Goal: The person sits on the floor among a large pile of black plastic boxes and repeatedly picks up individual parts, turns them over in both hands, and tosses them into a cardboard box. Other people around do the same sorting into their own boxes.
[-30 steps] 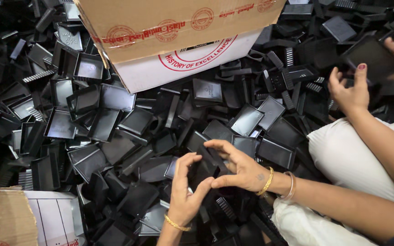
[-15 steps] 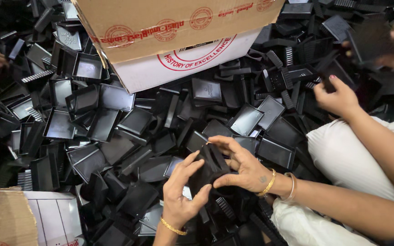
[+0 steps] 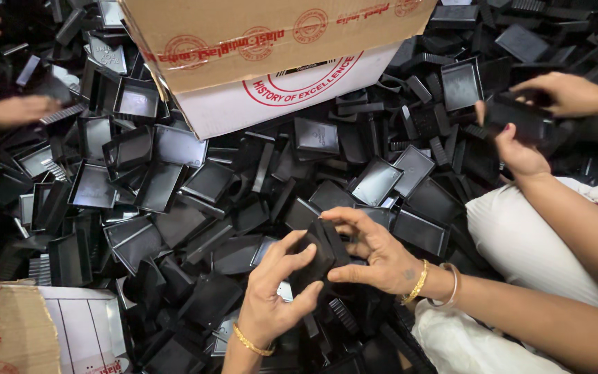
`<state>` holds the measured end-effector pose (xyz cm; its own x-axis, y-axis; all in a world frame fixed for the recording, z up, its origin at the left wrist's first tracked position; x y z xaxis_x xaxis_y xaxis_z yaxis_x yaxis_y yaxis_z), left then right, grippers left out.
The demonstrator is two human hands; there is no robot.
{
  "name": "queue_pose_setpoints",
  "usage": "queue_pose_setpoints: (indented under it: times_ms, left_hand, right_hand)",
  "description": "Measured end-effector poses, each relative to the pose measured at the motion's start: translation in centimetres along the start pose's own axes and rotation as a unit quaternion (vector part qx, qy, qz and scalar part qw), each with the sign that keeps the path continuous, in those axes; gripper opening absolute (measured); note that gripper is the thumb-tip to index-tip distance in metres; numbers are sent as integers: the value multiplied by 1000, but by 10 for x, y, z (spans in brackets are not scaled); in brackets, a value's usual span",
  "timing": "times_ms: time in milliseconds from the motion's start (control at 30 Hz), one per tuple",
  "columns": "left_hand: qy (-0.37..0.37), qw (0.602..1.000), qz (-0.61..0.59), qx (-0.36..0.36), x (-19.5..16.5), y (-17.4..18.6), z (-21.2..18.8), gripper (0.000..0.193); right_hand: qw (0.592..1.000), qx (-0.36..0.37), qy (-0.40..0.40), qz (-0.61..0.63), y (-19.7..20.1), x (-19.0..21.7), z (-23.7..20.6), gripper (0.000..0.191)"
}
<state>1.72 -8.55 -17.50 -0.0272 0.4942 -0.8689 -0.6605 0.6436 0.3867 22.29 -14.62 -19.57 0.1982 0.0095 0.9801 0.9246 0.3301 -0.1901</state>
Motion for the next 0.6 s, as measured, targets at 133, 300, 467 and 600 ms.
queue_pose_setpoints:
  times_ms: [133, 300, 467, 600]
  left_hand:
    - [-44, 998, 51, 12, -9, 2, -2, 67]
    - [14, 986, 115, -124, -3, -6, -15, 49]
    - [24, 992, 53, -115, 4, -9, -20, 41]
    - [-19, 985, 20, -170, 16, 0, -10, 49]
  right_hand:
    - [996, -71, -29, 42, 5, 3, 7, 70]
    - [994, -59, -57, 76, 12, 22, 21, 54]
    - [918, 4, 49, -393, 16, 74, 23, 35]
    - [767, -31, 236, -596, 12, 136, 41, 41]
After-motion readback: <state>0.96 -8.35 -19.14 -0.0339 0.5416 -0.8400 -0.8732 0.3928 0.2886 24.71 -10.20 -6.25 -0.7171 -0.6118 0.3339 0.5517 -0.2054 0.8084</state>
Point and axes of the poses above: each hand's wrist, its own z-axis towards the middle knuckle, its own y-axis out of the back of the hand, x = y × z, the point moved 3 cm from there along z, towards the middle knuckle, and after that the axes turned 11 degrees about x, right-handed, at the moved point
